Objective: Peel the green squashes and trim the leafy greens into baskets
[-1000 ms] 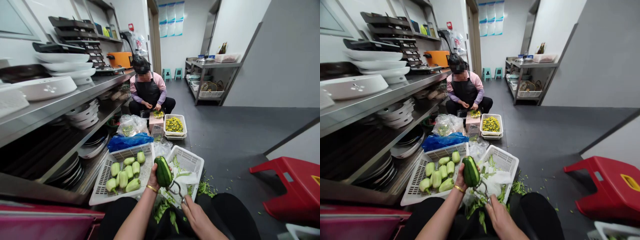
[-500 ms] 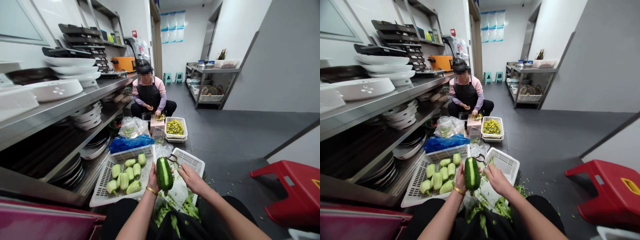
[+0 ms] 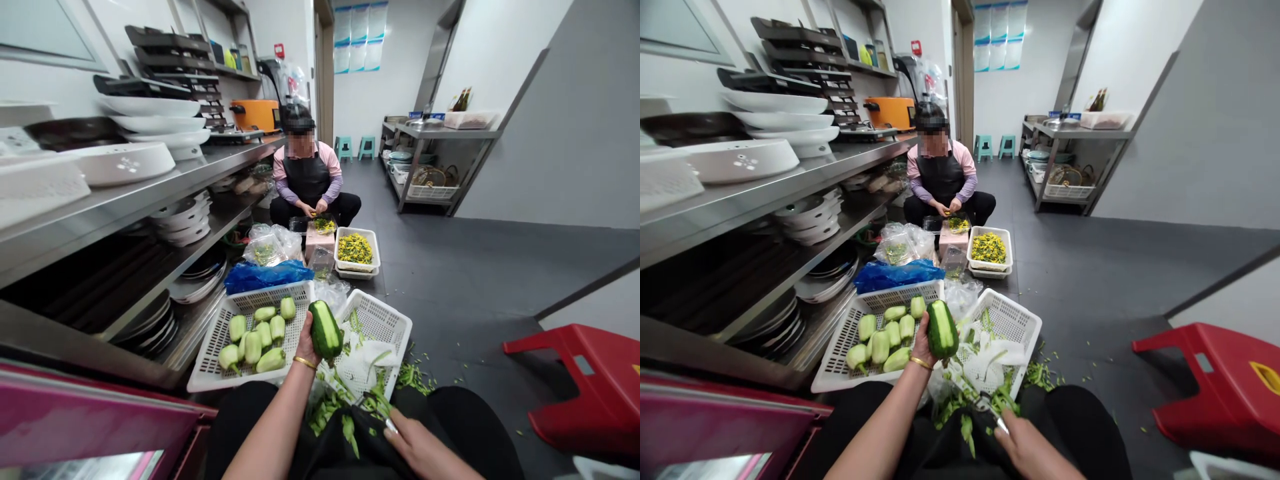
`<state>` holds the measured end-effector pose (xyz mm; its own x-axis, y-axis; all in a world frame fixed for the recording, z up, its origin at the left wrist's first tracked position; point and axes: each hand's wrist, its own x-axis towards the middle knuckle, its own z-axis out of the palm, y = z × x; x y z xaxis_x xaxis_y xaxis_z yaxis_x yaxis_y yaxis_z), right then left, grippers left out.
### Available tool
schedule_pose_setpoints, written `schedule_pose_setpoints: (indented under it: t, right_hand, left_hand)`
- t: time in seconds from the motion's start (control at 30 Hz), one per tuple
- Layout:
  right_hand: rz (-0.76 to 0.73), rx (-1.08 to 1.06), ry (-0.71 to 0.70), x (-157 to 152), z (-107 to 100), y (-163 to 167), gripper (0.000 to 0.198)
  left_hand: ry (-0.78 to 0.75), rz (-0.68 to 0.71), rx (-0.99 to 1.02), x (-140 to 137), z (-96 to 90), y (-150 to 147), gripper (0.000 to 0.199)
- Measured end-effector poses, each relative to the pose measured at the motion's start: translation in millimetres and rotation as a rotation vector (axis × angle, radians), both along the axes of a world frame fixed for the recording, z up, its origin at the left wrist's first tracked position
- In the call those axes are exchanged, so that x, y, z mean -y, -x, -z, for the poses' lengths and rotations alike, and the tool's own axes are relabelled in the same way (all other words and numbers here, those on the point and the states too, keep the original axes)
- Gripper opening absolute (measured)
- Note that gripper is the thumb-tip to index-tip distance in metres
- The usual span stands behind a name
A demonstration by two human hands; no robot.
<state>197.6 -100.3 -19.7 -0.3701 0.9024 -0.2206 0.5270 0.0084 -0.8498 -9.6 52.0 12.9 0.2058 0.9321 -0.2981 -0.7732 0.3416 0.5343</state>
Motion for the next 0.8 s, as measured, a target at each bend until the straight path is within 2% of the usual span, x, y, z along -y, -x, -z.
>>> schedule_pose_setpoints:
  t: [0.07,0.17,0.27,0.33,0.43,0.53,0.63,0.7,0.8]
  right_hand:
    - [0.029,0.031,-0.031,-16.7,-17.3,-9.7,0.027]
    - [0.129,0.048,-0.161,-57.5,-58.8,-8.9,0.031]
    - [0.159,0.046,-0.251,-93.8,-93.4,7.1,0.03]
    - [0.157,0.056,-0.259,-105.5,-101.2,22.1,0.027]
    - [0.201,0.059,-0.247,-94.6,-83.5,43.4,0.024]
    - [0.225,0.037,-0.2,-54.6,-40.8,50.1,0.025]
    - [0.116,0.039,-0.091,-16.0,-2.9,34.3,0.026]
    - [0.046,0.053,-0.042,-7.2,3.6,18.3,0.024]
    - [0.047,0.086,-0.066,-22.2,-19.4,5.0,0.026]
  left_hand:
    - [-0.039,0.062,0.008,3.8,-0.1,-0.6,0.057]
    - [-0.12,0.153,-0.008,10.1,-1.8,-2.6,0.064]
    - [-0.199,0.138,-0.087,13.3,-6.2,-4.7,0.059]
    - [-0.248,0.106,-0.16,13.2,-8.9,-5.7,0.053]
    - [-0.303,0.006,-0.235,9.3,-8.9,-5.5,0.049]
    - [-0.27,-0.152,-0.235,2.2,-5.1,-2.6,0.045]
    - [-0.144,-0.212,-0.146,-3.5,-3.1,1.0,0.042]
    - [-0.059,-0.165,-0.06,-4.1,-3.5,2.3,0.045]
    - [-0.016,-0.059,0.02,-1.2,-2.3,0.9,0.051]
